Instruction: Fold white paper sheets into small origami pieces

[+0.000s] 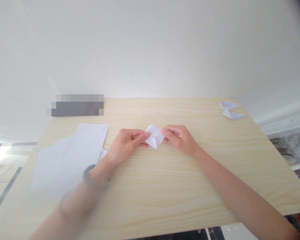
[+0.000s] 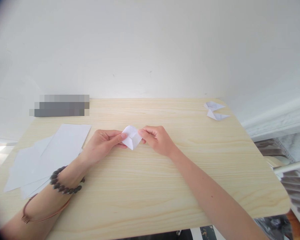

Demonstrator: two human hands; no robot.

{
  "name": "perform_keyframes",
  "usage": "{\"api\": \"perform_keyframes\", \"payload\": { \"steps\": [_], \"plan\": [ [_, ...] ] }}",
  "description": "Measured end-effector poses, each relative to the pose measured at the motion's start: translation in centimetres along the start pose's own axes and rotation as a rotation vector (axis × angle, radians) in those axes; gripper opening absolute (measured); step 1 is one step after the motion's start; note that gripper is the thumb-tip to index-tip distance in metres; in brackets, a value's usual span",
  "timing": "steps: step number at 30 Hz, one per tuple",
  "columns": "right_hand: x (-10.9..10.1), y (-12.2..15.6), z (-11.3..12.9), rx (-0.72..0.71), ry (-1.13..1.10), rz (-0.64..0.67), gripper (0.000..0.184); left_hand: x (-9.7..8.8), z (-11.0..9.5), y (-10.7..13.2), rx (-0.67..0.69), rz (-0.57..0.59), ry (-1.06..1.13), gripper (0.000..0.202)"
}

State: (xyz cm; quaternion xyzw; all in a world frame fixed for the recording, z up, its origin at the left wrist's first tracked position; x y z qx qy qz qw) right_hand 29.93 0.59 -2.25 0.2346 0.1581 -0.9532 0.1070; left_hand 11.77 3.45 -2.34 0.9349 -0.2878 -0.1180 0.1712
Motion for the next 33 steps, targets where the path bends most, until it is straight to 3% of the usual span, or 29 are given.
{"api": "perform_keyframes", "payload": {
  "steps": [4,7,10,13,17,21,25,33],
  "plan": [
    [0.2,0.0,0.1,-0.017,0.047,0.037,0.038,-0.1,-0.3,0.3,0.11,-0.167,-0.223,0.034],
    [0.5,-0.1,0.2,-0.08,0.178,0.026,0.035,0.0,-0.6,0.5,0.294,-0.328,-0.473,0.034],
    [0.9,-0.2,0.3,-0.156,0.359,-0.014,0.03,0.3,-0.6,0.6,0.47,-0.377,-0.674,0.029],
    [1.1,-0.1,0.2,-0.143,0.477,-0.057,0.024,0.5,-0.4,0.7,0.529,-0.406,-0.824,0.029],
    [1.2,0.1,0.1,-0.056,0.57,-0.12,0.019,0.8,-0.4,0.8,0.53,-0.439,-0.966,0.037],
    [1.0,0.3,0.2,-0.06,0.576,-0.139,0.009,1.2,-0.3,0.9,0.491,-0.444,-1.049,0.035],
    [0.9,0.7,0.4,-0.147,0.55,-0.04,0.017,1.5,-0.3,1.0,0.453,-0.455,-1.084,0.034],
    [1.4,1.3,0.8,-0.262,0.819,0.119,0.032,1.4,-0.3,1.0,0.398,-0.485,-1.113,0.036]
  ]
}}
Point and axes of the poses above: each hand's wrist, its own y-axis away from the middle knuckle, its own x-axis out of the palm, z = x × y, the point moved 3 cm from there along -y, towards the middle knuckle, and after that the axes turned 10 degrees about -x, right-handed, at the moved point
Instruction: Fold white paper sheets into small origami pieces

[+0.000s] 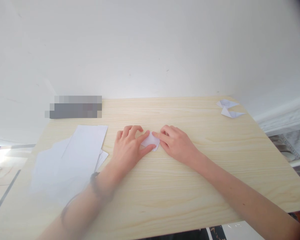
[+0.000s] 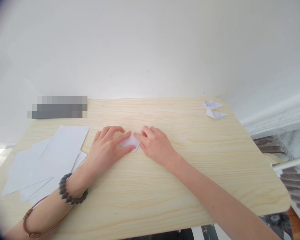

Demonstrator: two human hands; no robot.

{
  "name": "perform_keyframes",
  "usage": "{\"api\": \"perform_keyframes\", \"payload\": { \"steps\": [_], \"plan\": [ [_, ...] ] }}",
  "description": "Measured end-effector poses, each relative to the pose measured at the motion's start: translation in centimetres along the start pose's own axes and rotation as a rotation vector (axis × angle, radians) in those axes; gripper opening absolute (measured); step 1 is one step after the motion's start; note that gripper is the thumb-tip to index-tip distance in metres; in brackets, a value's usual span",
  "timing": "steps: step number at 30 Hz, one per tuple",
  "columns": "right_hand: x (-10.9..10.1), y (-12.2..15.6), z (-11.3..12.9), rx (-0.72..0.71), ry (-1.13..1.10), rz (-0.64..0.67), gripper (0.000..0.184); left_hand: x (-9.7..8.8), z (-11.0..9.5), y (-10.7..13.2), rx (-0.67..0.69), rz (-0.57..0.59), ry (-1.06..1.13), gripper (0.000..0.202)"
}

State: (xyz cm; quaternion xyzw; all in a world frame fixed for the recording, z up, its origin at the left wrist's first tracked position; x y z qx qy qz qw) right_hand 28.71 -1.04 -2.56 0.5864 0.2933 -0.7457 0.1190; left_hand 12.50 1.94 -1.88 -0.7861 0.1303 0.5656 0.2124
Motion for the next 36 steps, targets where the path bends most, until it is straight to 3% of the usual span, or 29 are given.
{"api": "perform_keyframes", "payload": {
  "steps": [11,23,30,36],
  "plan": [
    [0.0,1.3,-0.1,0.029,-0.045,-0.074,0.032,0.4,-0.2,0.2,-0.016,-0.003,-0.023,0.038],
    [0.0,0.3,-0.1,0.003,-0.001,-0.015,0.027,0.3,0.0,-0.1,-0.014,-0.015,-0.041,0.037],
    [0.5,0.4,-0.5,0.075,-0.079,-0.127,0.03,-0.1,0.9,0.7,0.019,-0.173,-0.114,0.031],
    [0.4,0.4,-0.1,0.055,0.001,-0.064,0.03,-0.7,0.2,1.2,0.083,-0.251,-0.209,0.023]
  ]
}}
Point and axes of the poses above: each hand's wrist, its own y-axis away from the middle knuckle, its own x-axis out of the palm, z = x × y, the point moved 3 cm from there along -y, towards the middle knuckle, and after that the axes turned 10 degrees about -x, right-handed, at the moved point
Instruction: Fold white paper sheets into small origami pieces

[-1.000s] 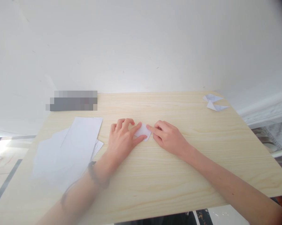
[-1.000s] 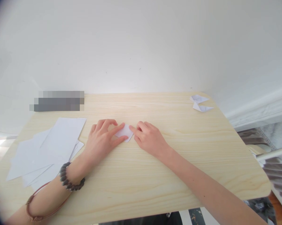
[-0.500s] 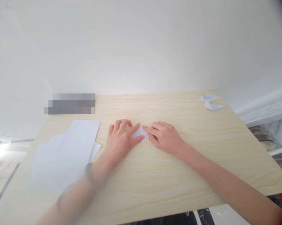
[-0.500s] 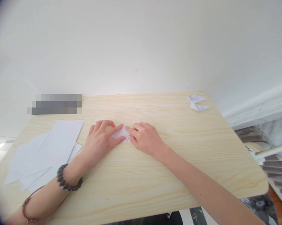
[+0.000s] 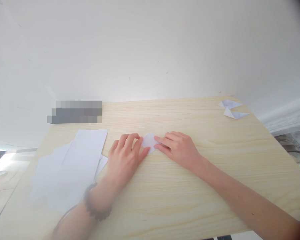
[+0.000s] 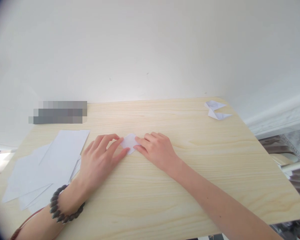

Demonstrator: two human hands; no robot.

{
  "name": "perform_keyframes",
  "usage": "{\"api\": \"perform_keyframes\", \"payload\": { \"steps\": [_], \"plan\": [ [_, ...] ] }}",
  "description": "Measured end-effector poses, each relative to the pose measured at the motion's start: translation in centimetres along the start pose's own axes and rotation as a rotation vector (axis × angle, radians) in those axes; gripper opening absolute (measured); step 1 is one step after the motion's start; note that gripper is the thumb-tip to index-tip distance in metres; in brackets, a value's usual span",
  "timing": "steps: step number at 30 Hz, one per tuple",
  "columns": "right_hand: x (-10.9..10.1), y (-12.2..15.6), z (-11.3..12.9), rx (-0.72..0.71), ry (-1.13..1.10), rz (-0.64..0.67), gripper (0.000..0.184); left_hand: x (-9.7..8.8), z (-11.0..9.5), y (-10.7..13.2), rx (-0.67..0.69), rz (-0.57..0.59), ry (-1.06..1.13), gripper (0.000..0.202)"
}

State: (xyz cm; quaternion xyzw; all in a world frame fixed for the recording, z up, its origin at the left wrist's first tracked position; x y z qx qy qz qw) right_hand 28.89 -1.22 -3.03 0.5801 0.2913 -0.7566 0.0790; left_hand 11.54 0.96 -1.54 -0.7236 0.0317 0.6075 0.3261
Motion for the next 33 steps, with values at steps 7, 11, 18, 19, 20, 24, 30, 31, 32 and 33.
{"api": "perform_keyframes", "payload": {
  "steps": [7,11,18,19,20,24,30,31,32,33],
  "plan": [
    [-0.4,-0.6,0.2,0.027,0.001,0.131,0.037,-0.1,-0.3,-0.2,0.035,0.033,0.002,0.024],
    [-0.5,-1.0,0.2,0.025,-0.02,0.17,0.036,0.1,-0.4,-0.4,-0.01,0.072,-0.028,0.027],
    [-0.2,-0.9,-0.7,0.042,-0.116,0.066,0.033,0.3,-0.3,-0.2,-0.064,0.036,0.017,0.031],
    [-0.2,-0.8,-0.8,0.043,-0.134,0.037,0.032,0.2,-0.3,-0.2,-0.057,0.037,0.012,0.029],
    [-0.2,-0.8,-0.8,0.041,-0.147,0.008,0.029,0.1,-0.4,-0.1,-0.046,0.039,0.006,0.027],
    [-0.4,-0.9,-0.6,0.003,-0.114,-0.042,0.022,-0.1,-0.6,0.0,-0.025,0.06,-0.004,0.025],
    [-0.7,-0.4,-0.8,0.016,-0.226,-0.044,0.017,0.0,-0.5,-0.2,-0.064,0.088,0.024,0.03],
    [-0.8,-0.3,-0.9,0.034,-0.268,-0.056,0.017,0.0,-0.4,-0.2,-0.07,0.09,0.034,0.032],
    [-0.8,-0.3,-1.0,0.041,-0.291,-0.065,0.016,0.1,-0.3,-0.2,-0.072,0.091,0.047,0.033],
    [-0.9,-0.2,-1.1,0.047,-0.303,-0.07,0.016,0.1,-0.3,-0.2,-0.07,0.096,0.06,0.035]
  ]
}}
Point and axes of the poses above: each hand's wrist, its own y-axis away from the middle knuckle, its own x-axis out of the palm, z = x × y, the point moved 3 cm from there along -y, towards the middle knuckle, and after that the axes turned 10 degrees about -x, right-handed, at the moved point
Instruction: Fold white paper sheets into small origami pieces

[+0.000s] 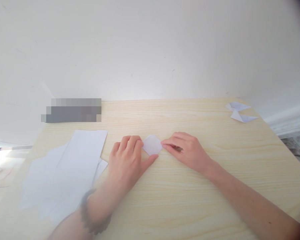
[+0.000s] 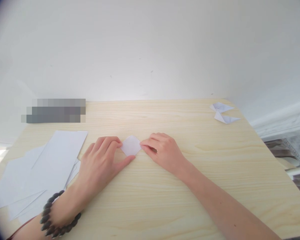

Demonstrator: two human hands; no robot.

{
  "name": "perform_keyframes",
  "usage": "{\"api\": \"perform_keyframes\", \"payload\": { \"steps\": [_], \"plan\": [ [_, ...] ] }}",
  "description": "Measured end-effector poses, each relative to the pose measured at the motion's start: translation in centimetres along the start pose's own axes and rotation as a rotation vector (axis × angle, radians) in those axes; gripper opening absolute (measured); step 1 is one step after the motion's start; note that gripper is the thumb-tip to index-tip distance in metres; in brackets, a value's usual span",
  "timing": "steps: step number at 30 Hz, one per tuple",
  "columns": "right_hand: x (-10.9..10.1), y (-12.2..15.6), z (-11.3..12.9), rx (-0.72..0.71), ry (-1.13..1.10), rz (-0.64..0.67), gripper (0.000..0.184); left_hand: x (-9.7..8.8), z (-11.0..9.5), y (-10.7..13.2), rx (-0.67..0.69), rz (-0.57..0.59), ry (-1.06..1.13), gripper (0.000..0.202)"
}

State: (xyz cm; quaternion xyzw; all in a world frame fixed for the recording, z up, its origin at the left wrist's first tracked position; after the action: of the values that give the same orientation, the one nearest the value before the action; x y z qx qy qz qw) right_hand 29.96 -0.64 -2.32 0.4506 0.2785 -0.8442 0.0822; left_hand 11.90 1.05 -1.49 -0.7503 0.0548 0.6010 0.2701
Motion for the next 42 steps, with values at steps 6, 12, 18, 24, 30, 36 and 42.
{"api": "perform_keyframes", "payload": {
  "steps": [6,12,18,24,30,36,42],
  "plan": [
    [0.0,-0.1,0.2,-0.007,-0.012,-0.007,0.015,-0.1,0.2,0.1,0.021,0.027,0.06,0.031],
    [0.1,-0.2,-0.1,0.055,-0.098,0.001,0.012,0.1,0.2,0.2,-0.024,0.048,0.036,0.025],
    [0.3,-0.2,-0.2,0.039,-0.076,0.022,0.02,0.4,0.2,0.2,-0.047,0.096,0.039,0.041],
    [0.8,-0.3,0.0,-0.029,0.035,0.069,0.024,0.5,0.3,-0.1,-0.025,0.156,0.057,0.04],
    [1.0,-0.3,-0.2,-0.01,0.055,0.063,0.021,0.8,0.5,-0.4,-0.021,0.167,0.121,0.043],
    [1.0,-0.5,0.3,-0.02,0.182,0.127,0.032,0.7,0.4,-0.4,-0.03,0.195,0.094,0.046],
    [1.2,-0.8,0.8,-0.041,0.265,0.144,0.032,0.7,0.4,-0.7,0.018,0.158,0.094,0.044]
  ]
}}
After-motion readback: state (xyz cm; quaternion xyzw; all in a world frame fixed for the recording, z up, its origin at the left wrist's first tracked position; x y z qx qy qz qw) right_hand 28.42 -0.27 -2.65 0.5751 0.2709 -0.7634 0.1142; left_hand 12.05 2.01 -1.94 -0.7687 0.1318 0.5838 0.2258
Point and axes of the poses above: each hand's wrist, its own y-axis away from the middle knuckle, its own x-axis out of the palm, z = x × y, the point moved 3 cm from there along -y, towards the middle knuckle, and after that the axes turned 10 degrees about -x, right-handed, at the moved point
